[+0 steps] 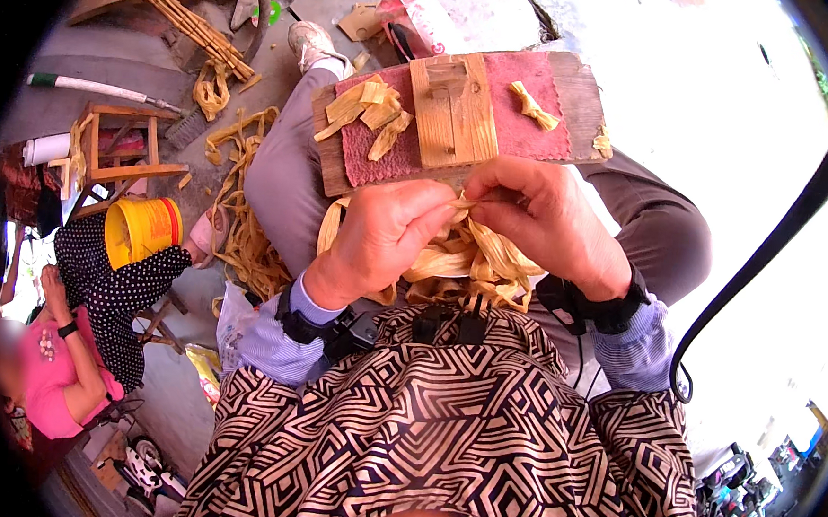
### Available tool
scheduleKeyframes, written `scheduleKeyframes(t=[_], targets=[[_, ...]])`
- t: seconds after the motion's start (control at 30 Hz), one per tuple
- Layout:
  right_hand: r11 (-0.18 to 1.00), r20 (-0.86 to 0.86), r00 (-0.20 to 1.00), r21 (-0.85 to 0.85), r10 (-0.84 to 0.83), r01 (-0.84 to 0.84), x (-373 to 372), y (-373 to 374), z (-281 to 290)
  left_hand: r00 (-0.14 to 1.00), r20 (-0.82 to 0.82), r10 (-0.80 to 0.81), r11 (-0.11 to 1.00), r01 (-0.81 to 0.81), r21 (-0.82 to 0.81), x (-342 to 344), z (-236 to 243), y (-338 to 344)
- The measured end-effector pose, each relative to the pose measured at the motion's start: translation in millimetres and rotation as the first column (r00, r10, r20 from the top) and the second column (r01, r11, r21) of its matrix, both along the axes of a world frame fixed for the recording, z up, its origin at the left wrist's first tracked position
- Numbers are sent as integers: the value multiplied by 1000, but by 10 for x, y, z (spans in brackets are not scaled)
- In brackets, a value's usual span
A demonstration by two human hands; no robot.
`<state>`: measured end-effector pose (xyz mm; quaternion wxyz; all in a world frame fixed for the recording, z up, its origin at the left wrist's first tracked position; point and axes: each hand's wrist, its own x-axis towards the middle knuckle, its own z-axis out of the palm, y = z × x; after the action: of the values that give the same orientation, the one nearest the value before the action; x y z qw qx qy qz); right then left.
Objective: The person is folding and weaving thin wood shavings by hand on a small wooden workbench.
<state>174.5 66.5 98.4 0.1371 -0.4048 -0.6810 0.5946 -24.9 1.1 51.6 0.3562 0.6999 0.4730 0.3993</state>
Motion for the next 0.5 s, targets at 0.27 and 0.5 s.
scheduleKeyframes(t=[0.27, 0.5], targets=[[815, -287, 913, -575, -289, 77, 170, -25, 80, 982, 115, -147, 977, 162, -135, -62, 256, -6], [913, -72, 966, -351, -250, 210, 140, 29, 76, 980, 175, -98, 895, 164, -416, -155, 173, 79]])
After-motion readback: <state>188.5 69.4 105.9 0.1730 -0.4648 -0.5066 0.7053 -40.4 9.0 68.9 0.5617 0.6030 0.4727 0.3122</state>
